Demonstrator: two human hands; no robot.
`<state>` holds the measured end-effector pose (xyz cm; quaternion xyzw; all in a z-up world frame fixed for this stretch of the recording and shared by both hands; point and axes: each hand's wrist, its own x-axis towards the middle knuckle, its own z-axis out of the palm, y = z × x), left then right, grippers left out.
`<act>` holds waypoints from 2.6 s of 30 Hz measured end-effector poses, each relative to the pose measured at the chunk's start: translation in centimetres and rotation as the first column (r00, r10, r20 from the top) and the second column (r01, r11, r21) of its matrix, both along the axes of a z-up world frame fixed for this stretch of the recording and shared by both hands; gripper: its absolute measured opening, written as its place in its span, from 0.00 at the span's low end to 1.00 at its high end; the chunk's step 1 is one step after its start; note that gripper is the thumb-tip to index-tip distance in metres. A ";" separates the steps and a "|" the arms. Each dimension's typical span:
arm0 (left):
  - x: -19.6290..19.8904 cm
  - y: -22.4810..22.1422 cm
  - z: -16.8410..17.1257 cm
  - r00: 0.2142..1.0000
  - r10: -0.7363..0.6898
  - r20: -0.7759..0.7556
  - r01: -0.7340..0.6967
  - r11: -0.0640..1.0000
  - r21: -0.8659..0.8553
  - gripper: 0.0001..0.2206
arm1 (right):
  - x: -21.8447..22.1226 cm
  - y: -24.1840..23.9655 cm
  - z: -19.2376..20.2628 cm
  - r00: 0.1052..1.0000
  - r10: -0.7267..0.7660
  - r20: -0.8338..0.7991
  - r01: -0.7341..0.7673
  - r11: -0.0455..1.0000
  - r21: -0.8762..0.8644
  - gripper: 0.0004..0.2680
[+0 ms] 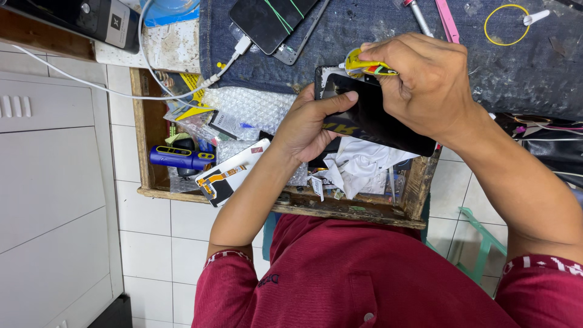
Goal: The person applies adhesive from a tube to the edges of a phone frame and then presses a new screen panel onto the frame.
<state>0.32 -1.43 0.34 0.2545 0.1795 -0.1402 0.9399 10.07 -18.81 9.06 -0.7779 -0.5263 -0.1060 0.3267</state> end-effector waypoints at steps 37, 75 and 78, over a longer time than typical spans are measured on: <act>0.3 -0.2 3.0 0.996 -0.068 0.056 0.067 0.997 0.030 0.26 | -2.3 -15.9 4.7 0.701 -0.621 0.351 0.706 0.535 -0.465 0.09; 0.0 0.1 -1.0 0.999 -0.027 0.039 0.027 1.000 0.005 0.15 | -1.9 -0.2 -0.4 0.990 -0.120 -0.074 0.121 0.993 0.008 0.05; 0.0 0.1 -0.6 0.998 -0.022 0.053 0.023 1.000 -0.010 0.16 | -2.0 -0.1 -0.3 0.991 -0.123 -0.046 0.124 0.992 0.013 0.05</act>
